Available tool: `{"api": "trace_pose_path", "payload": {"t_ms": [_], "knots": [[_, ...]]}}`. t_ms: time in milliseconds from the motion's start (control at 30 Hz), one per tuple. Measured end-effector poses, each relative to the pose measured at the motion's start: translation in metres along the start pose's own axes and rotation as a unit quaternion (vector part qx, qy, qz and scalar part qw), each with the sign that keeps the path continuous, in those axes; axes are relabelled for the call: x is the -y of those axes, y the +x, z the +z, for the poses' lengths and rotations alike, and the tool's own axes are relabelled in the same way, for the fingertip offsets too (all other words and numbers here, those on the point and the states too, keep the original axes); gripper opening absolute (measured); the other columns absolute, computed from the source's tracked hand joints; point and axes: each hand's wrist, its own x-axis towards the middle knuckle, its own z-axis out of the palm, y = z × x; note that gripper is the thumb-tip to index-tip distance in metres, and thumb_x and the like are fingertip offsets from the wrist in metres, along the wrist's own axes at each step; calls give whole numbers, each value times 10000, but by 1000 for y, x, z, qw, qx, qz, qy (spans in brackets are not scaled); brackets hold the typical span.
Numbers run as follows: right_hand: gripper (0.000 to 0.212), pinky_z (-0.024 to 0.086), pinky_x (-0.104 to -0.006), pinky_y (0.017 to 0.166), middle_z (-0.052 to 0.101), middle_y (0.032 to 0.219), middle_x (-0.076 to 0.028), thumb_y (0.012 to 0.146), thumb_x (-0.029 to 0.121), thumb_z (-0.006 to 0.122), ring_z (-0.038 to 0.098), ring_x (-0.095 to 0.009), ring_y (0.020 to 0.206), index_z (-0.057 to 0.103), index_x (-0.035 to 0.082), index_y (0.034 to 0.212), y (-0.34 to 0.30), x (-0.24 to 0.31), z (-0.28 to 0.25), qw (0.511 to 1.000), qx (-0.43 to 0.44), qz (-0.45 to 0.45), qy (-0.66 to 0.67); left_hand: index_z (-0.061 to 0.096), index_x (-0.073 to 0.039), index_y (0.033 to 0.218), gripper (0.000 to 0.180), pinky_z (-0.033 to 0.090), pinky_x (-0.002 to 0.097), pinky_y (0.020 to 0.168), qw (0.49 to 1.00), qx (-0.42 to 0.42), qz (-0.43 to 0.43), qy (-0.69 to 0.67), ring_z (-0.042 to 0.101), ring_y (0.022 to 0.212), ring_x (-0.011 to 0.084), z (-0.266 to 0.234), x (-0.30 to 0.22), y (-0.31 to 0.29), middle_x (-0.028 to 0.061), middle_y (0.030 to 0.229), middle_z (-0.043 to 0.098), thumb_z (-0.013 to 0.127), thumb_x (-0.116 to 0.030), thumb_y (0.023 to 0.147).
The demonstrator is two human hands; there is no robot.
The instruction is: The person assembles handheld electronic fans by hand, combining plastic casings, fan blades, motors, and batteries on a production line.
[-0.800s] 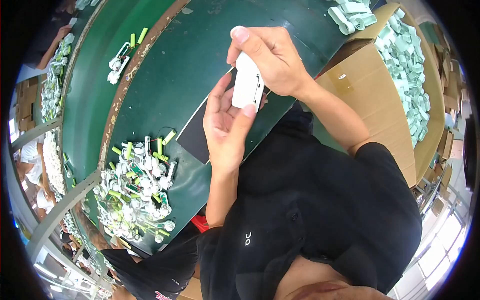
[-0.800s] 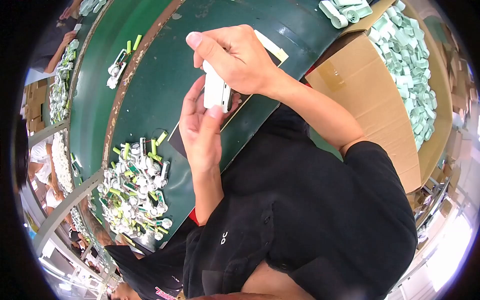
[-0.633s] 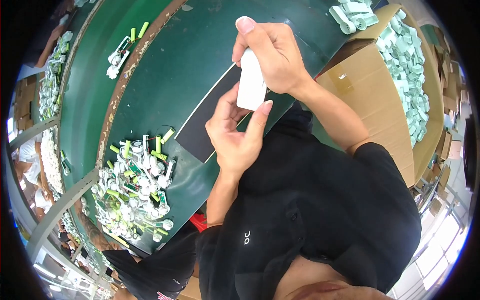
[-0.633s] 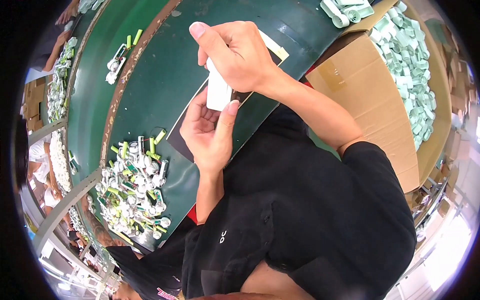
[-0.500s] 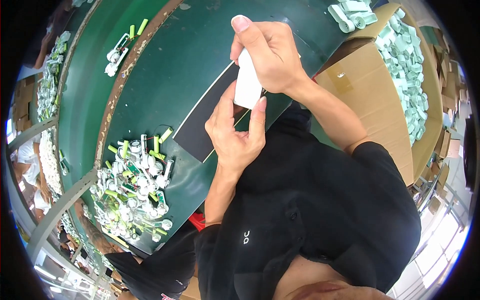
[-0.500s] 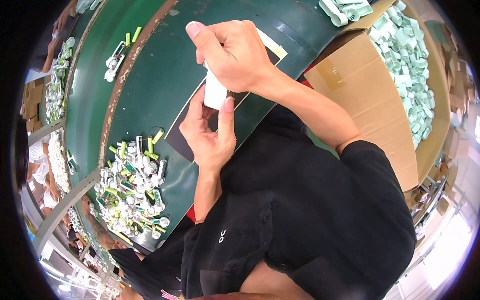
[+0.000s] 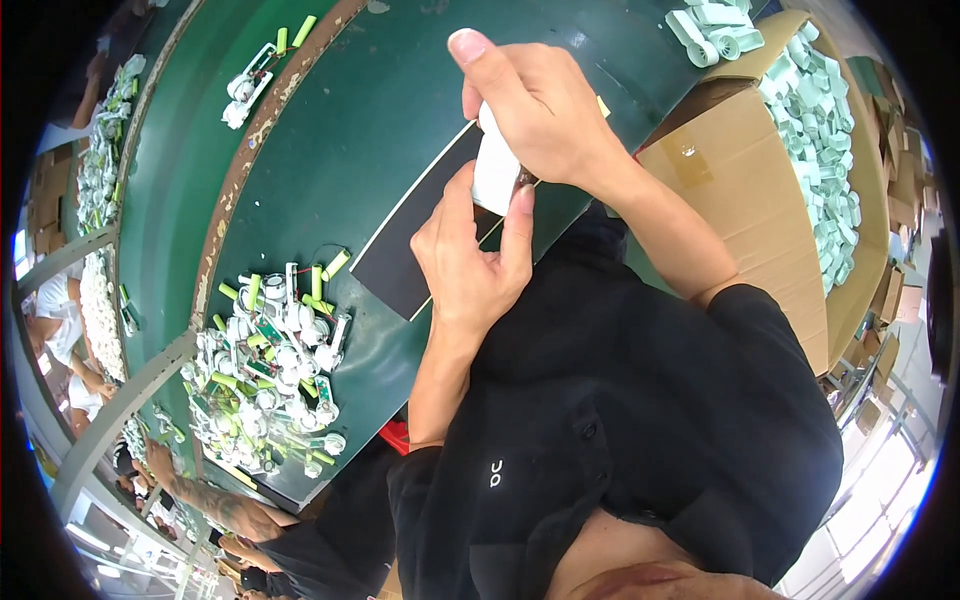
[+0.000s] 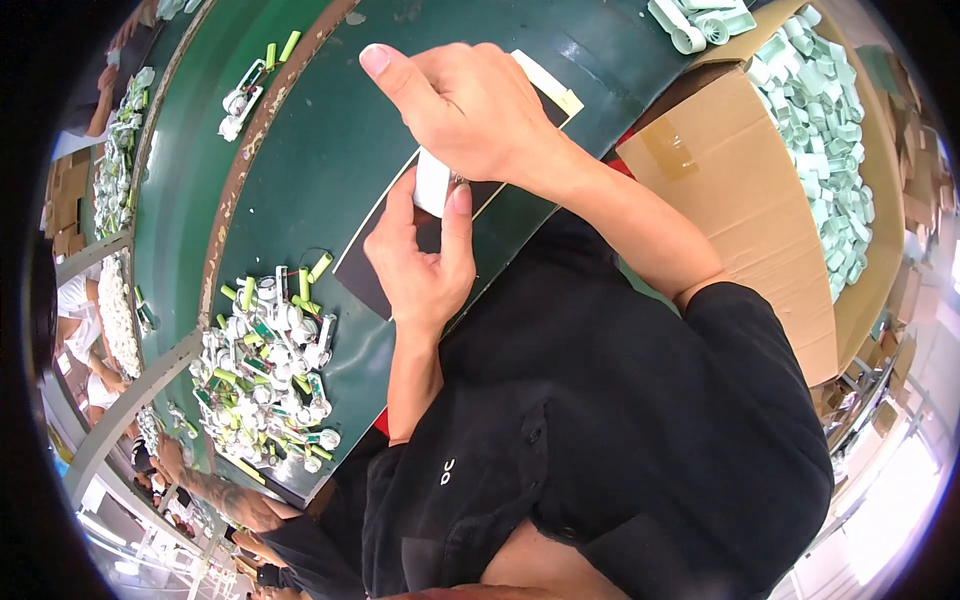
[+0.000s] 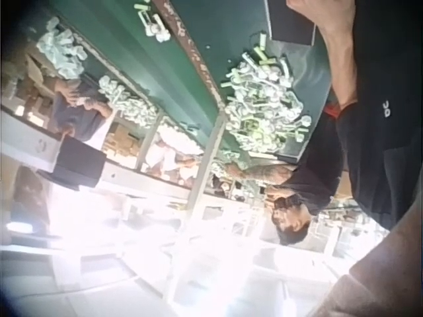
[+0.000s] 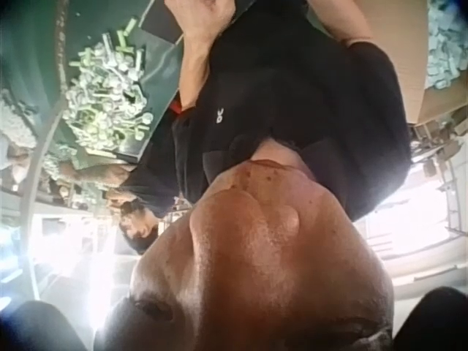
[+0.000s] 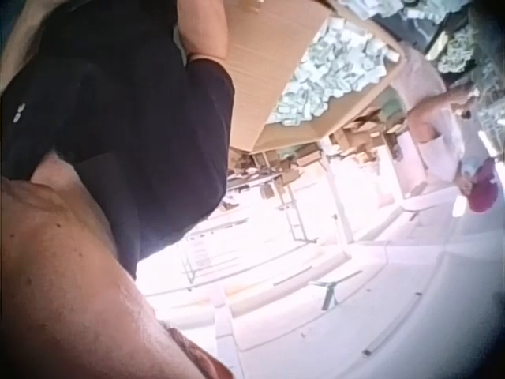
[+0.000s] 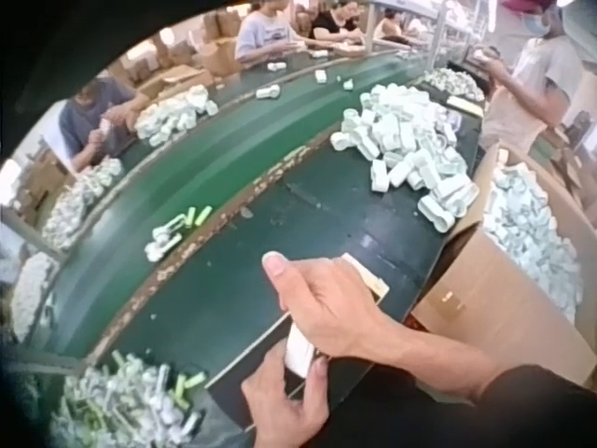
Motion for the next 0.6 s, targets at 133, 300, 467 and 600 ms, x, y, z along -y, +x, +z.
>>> {"api": "trace_pose_path", "payload": {"t_ms": [133, 300, 467, 600], "knots": [[598, 430, -314, 557, 638, 762, -58, 1059, 527, 495, 549, -127, 620, 687, -3, 859, 11, -1, -4, 976, 181, 101, 62, 579, 90, 1267, 391, 604, 365, 764, 936, 89, -157, -303, 753, 818, 267, 0, 18, 6, 173, 932, 740, 602, -230, 1042], [483, 480, -292, 661, 660, 876, -26, 1074, 437, 514, 581, -118, 703, 712, 10, 967, 26, -11, -7, 941, 320, 22, 108, 479, 174, 1358, 639, 617, 425, 813, 670, 217, -192, -683, 743, 882, 331, -7, 31, 7, 257, 1005, 712, 344, -399, 1110], [467, 488, -300, 670, 659, 827, -35, 1069, 408, 522, 592, -128, 715, 719, -1, 958, 27, 3, -6, 944, 328, 35, 10, 450, 205, 1365, 703, 620, 441, 815, 609, 216, -199, -737, 741, 900, 359, -4, 29, 6, 307, 1033, 699, 307, -433, 1105], [462, 489, -309, 646, 646, 798, -60, 1068, 392, 525, 598, -137, 720, 711, -11, 937, 22, 13, -7, 931, 359, 48, 43, 432, 204, 1376, 687, 625, 436, 844, 630, 204, -218, -717, 739, 931, 381, -3, 30, 1, 369, 1132, 659, 417, -418, 1086]]}}
